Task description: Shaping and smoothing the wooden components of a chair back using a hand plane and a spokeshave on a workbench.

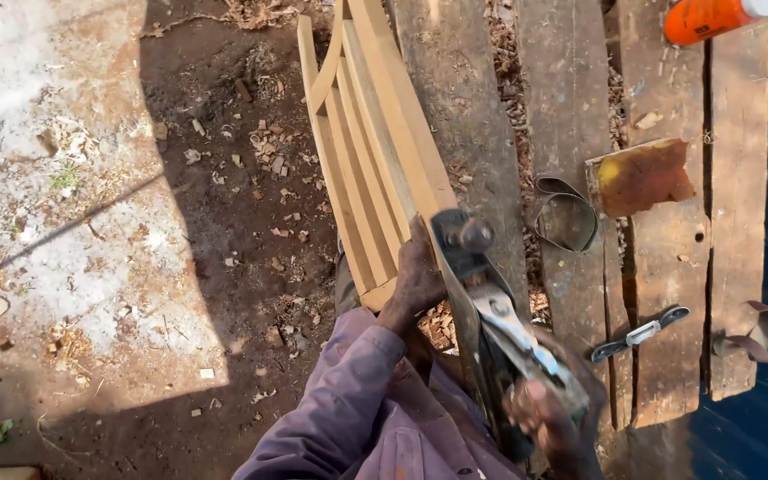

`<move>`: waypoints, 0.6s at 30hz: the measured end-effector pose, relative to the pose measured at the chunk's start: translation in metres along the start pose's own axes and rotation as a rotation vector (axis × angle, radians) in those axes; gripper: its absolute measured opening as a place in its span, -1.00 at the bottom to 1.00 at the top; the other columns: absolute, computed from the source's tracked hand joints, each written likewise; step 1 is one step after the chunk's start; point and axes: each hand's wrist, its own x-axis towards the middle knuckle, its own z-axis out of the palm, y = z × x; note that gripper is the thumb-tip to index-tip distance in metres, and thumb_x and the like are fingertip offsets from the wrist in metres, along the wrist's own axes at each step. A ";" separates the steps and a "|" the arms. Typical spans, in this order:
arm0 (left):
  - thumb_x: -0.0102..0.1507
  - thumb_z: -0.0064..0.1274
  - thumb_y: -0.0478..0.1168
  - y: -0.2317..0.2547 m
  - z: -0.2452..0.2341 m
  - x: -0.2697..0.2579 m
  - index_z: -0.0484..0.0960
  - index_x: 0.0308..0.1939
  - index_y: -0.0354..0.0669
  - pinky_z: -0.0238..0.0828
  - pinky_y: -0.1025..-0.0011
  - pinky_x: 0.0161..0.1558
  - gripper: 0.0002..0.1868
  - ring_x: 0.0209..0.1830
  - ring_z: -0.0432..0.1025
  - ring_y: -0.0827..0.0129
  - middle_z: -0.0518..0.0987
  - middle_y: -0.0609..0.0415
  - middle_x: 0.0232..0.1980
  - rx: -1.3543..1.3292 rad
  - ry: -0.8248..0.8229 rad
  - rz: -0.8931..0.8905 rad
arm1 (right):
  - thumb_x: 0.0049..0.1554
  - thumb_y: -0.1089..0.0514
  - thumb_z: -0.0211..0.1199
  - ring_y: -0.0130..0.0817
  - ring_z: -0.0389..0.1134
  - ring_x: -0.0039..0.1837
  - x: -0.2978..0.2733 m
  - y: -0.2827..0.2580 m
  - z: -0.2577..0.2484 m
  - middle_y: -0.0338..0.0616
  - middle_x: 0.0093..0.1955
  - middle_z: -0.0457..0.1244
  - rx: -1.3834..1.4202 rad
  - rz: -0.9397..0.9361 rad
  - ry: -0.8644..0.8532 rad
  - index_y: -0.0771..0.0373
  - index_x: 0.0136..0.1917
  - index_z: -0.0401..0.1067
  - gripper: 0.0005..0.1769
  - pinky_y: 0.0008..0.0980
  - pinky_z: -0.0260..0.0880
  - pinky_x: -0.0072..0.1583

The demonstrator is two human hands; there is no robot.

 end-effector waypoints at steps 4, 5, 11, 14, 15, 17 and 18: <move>-0.04 0.25 -0.22 -0.029 -0.001 0.004 0.05 0.35 -0.55 0.51 -0.33 -0.11 0.00 -0.01 0.49 -0.52 0.56 -0.58 -0.11 0.139 0.001 -0.041 | 0.05 0.19 0.21 -0.42 0.14 -0.73 0.100 0.016 0.016 -0.17 -0.76 0.04 0.022 -0.044 -0.121 0.58 0.24 0.33 -0.45 -0.40 0.28 -0.62; -0.03 0.23 -0.16 -0.030 -0.002 0.006 0.08 0.35 -0.48 0.50 -0.30 -0.10 -0.02 0.01 0.49 -0.48 0.57 -0.54 -0.10 0.135 0.012 -0.061 | 0.11 0.19 0.20 -0.39 0.10 -0.71 0.116 0.007 0.032 -0.14 -0.74 0.01 0.012 -0.039 -0.138 0.56 0.28 0.31 -0.48 -0.40 0.24 -0.59; -0.03 0.34 -0.07 -0.057 0.010 0.002 0.11 0.27 -0.37 0.33 -0.07 -0.35 -0.04 -0.31 0.44 -0.15 0.52 -0.24 -0.31 0.086 0.037 0.062 | 0.08 0.09 0.22 -0.50 0.08 -0.65 0.030 -0.020 -0.002 -0.26 -0.66 0.04 -0.130 0.181 -0.097 0.45 0.39 0.27 -0.33 -0.46 0.30 -0.57; -0.01 0.42 0.01 -0.046 0.002 0.008 0.14 0.18 -0.14 0.37 0.14 -0.41 -0.11 -0.43 0.48 0.15 0.53 0.05 -0.34 -0.016 0.040 0.185 | 0.05 0.15 0.14 -0.56 0.07 -0.63 0.011 -0.020 0.006 -0.35 -0.62 0.08 -0.288 0.174 -0.036 0.39 0.37 0.31 -0.37 -0.48 0.36 -0.58; 0.01 0.39 0.03 -0.038 0.001 0.004 0.13 0.17 -0.05 0.60 0.16 -0.28 -0.14 -0.30 0.60 0.11 0.62 0.06 -0.22 -0.076 0.009 0.185 | 0.04 0.19 0.09 -0.55 0.08 -0.67 0.010 -0.018 0.013 -0.32 -0.66 0.10 -0.355 0.100 0.014 0.38 0.29 0.40 -0.45 -0.48 0.38 -0.62; 0.00 0.30 -0.16 -0.038 0.000 0.003 0.14 0.14 -0.16 0.39 0.18 -0.45 -0.23 -0.38 0.48 0.20 0.51 0.06 -0.30 -0.046 0.000 0.134 | 0.06 0.20 0.14 -0.54 -0.02 -0.67 0.045 -0.034 0.022 -0.31 -0.68 -0.01 -0.215 0.156 -0.041 0.43 0.33 0.36 -0.43 -0.46 0.20 -0.61; -0.01 0.21 -0.34 -0.035 -0.002 0.011 0.15 0.11 -0.26 0.19 0.21 -0.61 -0.30 -0.46 0.36 0.29 0.41 0.06 -0.38 -0.011 0.008 0.107 | 0.08 0.21 0.18 -0.53 -0.13 -0.67 0.068 -0.039 0.026 -0.30 -0.69 -0.13 -0.066 0.183 -0.110 0.48 0.37 0.31 -0.40 -0.45 0.02 -0.59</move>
